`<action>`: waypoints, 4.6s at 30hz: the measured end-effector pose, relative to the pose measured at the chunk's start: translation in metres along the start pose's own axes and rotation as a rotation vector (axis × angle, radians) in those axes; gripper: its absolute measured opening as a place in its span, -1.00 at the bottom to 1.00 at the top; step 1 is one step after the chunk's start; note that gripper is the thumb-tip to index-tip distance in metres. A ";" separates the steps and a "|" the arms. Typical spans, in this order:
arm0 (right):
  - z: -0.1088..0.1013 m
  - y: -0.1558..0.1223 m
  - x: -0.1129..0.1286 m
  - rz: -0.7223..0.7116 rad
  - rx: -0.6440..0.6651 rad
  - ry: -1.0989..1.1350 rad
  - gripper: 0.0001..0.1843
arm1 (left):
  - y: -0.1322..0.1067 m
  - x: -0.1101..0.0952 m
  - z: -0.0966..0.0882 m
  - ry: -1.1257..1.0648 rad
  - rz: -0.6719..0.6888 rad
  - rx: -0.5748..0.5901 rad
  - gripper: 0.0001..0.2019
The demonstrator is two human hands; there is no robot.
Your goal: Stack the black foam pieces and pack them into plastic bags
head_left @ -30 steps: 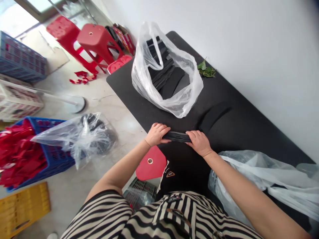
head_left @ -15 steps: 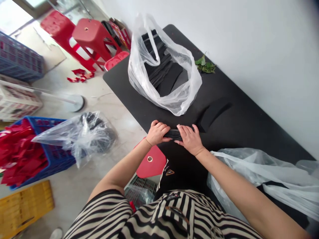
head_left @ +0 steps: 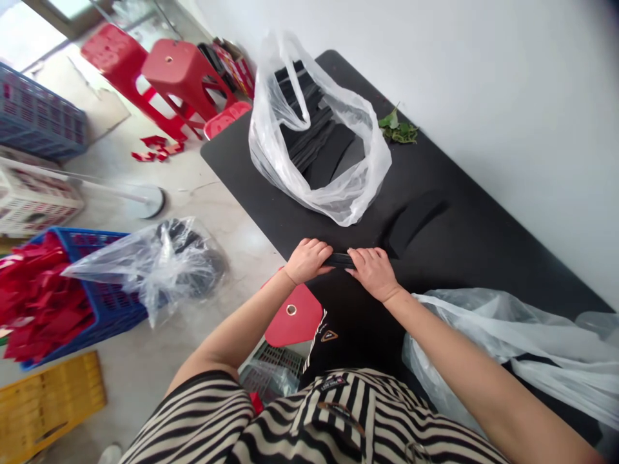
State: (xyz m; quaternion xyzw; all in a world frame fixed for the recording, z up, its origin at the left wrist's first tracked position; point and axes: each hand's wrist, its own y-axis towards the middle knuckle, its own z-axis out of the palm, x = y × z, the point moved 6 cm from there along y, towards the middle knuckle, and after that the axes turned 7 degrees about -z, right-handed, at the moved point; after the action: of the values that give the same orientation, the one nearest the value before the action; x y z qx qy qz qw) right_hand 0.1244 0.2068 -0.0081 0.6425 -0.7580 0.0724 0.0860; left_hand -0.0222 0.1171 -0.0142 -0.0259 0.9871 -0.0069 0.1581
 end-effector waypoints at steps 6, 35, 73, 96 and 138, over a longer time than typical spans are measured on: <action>0.000 0.000 -0.001 0.005 0.024 -0.008 -0.47 | 0.000 0.006 0.007 0.041 0.005 0.013 -0.45; -0.095 -0.040 0.017 0.616 0.137 1.555 -0.59 | 0.002 -0.016 -0.131 -1.438 -0.337 -0.128 -0.32; -0.102 -0.076 0.085 0.859 -0.038 2.614 -0.64 | 0.002 -0.131 -0.099 -2.102 -0.608 -0.044 -0.55; -0.103 -0.079 0.083 0.916 -0.036 2.477 -0.61 | -0.004 -0.128 -0.086 -2.300 -0.522 0.019 -0.72; -0.092 -0.090 0.084 0.979 0.101 2.440 -0.54 | 0.022 -0.102 -0.082 -2.488 -0.554 -0.206 -0.80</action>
State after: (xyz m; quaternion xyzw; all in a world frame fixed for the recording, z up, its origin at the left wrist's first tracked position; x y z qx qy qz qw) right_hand 0.2033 0.1319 0.1000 -0.1724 -0.3430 0.6538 0.6520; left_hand 0.0475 0.1445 0.0954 -0.2310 0.1319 0.0655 0.9617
